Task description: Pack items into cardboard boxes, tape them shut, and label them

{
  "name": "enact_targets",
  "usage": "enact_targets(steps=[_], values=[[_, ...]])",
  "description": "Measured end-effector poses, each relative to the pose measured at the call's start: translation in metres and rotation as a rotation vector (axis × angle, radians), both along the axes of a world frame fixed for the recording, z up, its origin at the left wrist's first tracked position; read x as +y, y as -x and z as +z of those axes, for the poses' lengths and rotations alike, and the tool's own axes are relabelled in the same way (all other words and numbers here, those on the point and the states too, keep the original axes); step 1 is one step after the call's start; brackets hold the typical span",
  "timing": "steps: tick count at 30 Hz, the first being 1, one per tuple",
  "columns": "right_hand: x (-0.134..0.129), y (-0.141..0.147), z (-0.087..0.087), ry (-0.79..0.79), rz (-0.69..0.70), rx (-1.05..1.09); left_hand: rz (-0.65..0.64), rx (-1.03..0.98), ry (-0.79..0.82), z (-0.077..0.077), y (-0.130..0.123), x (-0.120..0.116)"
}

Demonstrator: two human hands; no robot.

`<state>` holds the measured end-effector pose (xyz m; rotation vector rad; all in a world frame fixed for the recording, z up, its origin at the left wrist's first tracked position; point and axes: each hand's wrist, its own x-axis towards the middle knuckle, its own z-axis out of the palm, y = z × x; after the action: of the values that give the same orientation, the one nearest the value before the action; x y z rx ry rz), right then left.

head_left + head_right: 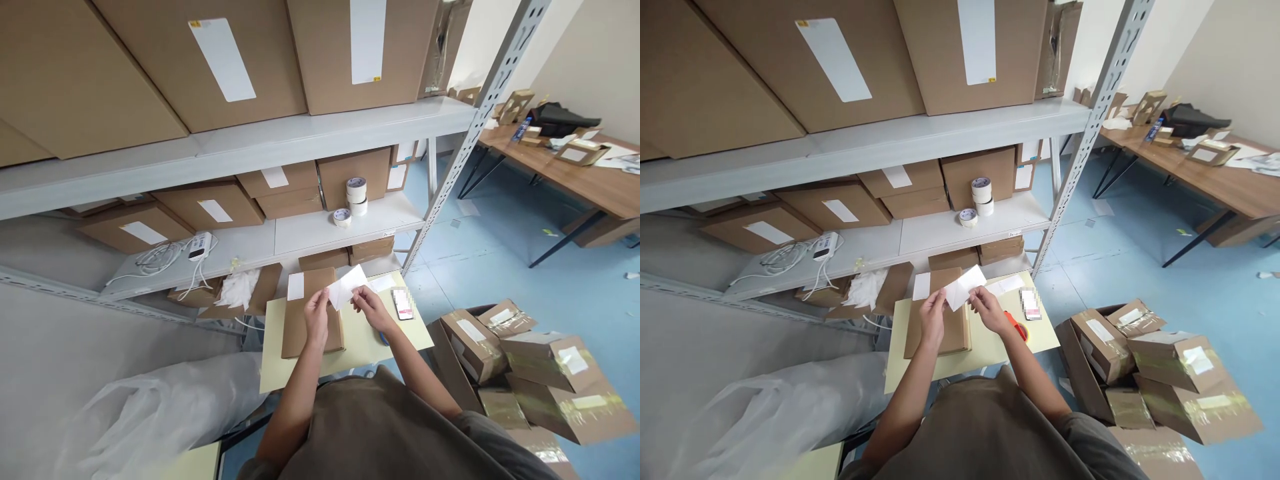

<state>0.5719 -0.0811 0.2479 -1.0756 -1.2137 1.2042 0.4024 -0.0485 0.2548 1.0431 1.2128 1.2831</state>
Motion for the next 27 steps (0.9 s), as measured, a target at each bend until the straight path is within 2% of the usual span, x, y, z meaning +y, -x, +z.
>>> enact_targets(steps=[2, 7, 11, 14, 17, 19, 21, 23, 27], values=[[0.003, 0.005, -0.008, 0.044, -0.021, 0.05, 0.037, 0.069, -0.029, -0.003, 0.0, 0.0], [0.009, 0.028, -0.018, 0.068, -0.165, -0.009, -0.141, 0.181, -0.093, -0.009, -0.005, -0.007], [0.009, 0.031, -0.017, 0.069, -0.146, 0.048, -0.062, 0.112, -0.034, -0.021, 0.017, 0.007], [0.01, 0.024, -0.014, 0.087, -0.168, 0.119, 0.118, 0.02, 0.017, -0.034, 0.056, 0.034], [0.016, 0.025, -0.017, 0.112, -0.317, 0.164, 0.356, -0.059, 0.09, -0.047, 0.104, 0.058], [0.025, 0.037, -0.022, 0.135, -0.42, 0.179, 0.487, -0.05, 0.113, -0.054, 0.135, 0.066], [0.037, 0.06, -0.03, 0.186, -0.454, 0.171, 0.553, 0.01, 0.088, -0.058, 0.165, 0.066], [0.051, 0.094, -0.042, 0.238, -0.413, 0.152, 0.565, 0.07, 0.056, -0.062, 0.193, 0.06], [0.088, 0.187, -0.077, 0.312, -0.258, 0.13, 0.608, 0.141, 0.04, -0.067, 0.254, 0.045]])
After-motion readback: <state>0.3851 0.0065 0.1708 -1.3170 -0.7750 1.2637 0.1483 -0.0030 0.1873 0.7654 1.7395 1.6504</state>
